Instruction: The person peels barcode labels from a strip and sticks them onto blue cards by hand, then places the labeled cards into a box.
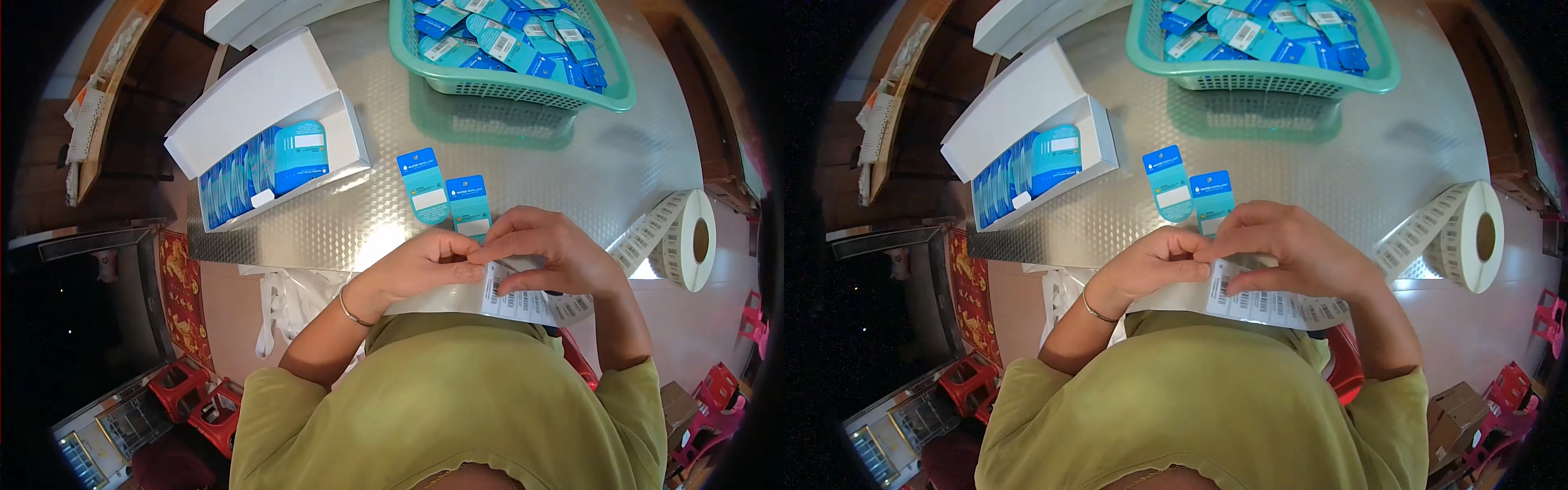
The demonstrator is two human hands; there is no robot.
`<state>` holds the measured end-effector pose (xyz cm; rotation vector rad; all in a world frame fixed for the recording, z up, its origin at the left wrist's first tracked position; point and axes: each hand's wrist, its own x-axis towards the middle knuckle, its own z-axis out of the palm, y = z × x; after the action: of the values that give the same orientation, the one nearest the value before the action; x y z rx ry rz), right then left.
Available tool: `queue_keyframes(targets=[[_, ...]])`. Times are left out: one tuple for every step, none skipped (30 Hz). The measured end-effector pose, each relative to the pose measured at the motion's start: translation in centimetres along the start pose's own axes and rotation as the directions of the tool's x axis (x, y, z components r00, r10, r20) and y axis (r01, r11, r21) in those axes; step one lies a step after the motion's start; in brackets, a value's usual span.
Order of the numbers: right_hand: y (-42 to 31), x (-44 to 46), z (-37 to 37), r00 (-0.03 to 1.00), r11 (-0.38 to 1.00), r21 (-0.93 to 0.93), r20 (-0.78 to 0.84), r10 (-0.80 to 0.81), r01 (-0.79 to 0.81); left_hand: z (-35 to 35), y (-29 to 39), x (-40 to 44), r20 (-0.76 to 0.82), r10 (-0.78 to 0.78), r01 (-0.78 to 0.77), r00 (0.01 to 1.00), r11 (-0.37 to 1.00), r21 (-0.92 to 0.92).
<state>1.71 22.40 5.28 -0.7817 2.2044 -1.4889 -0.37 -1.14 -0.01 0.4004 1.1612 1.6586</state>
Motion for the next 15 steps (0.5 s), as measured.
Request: queue_keyframes(targets=[[0.0,0.0,0.2,1.000,1.000,0.001,-0.019,0.001,-0.001,0.0,-0.1,0.0,-0.011,-0.001,0.000,1.000,1.000,-0.024],[0.0,0.1,0.3,0.999,1.000,0.002,-0.037,0.002,-0.002,0.1,-0.1,-0.1,-0.023,-0.001,0.000,1.000,0.999,-0.048],[0.0,0.1,0.4,0.998,1.000,0.003,-0.055,0.003,-0.003,0.1,-0.2,-0.2,-0.030,-0.014,0.012,0.999,0.998,-0.064],[0.1,0.1,0.5,0.998,1.000,0.012,-0.062,0.008,-0.007,0.2,-0.3,-0.2,-0.038,-0.026,0.023,0.999,0.997,-0.080],[0.3,0.1,0.6,0.998,1.000,0.022,-0.068,0.013,-0.012,0.2,-0.3,-0.2,-0.045,-0.037,0.033,0.998,0.995,-0.096],[0.4,0.1,0.6,0.997,0.999,0.032,-0.074,0.018,-0.016,0.3,-0.2,-0.3,-0.046,-0.040,0.037,0.998,0.996,-0.077],[0.5,0.1,0.6,0.998,0.999,0.040,-0.059,0.005,-0.002,0.4,0.1,-0.3,-0.047,-0.043,0.041,0.998,0.998,-0.057],[0.6,0.1,0.5,0.999,0.999,0.050,-0.045,-0.009,0.011,0.4,0.3,-0.4,-0.047,-0.047,0.045,0.998,0.998,-0.038],[0.7,0.1,0.4,0.999,0.998,0.059,-0.031,-0.022,0.024,0.3,0.3,-0.6,-0.074,-0.056,0.061,0.996,0.996,0.071],[0.9,0.0,0.3,0.999,0.995,0.102,-0.041,0.000,0.004,0.2,0.3,-0.8,-0.100,-0.062,0.079,0.993,0.981,0.179],[1.1,-0.1,0.2,0.998,0.990,0.144,-0.052,0.023,-0.015,0.1,0.3,-0.9,-0.126,-0.064,0.098,0.990,0.954,0.285],[1.3,-0.2,0.1,0.997,0.982,0.184,-0.063,0.046,-0.033,0.2,0.5,-1.1,-0.119,0.057,0.009,0.991,0.867,0.498],[1.4,-0.3,0.2,0.983,0.958,0.260,-0.107,0.149,-0.116,0.5,0.7,-1.3,-0.084,0.174,-0.070,0.981,0.726,0.685],[1.5,-0.4,0.3,0.957,0.920,0.340,-0.141,0.253,-0.193,0.8,0.8,-1.5,-0.025,0.278,-0.135,0.960,0.540,0.831],[1.6,-0.4,0.4,0.920,0.869,0.420,-0.164,0.355,-0.260,1.1,0.7,-1.7,0.008,0.315,-0.141,0.949,0.401,0.905]])
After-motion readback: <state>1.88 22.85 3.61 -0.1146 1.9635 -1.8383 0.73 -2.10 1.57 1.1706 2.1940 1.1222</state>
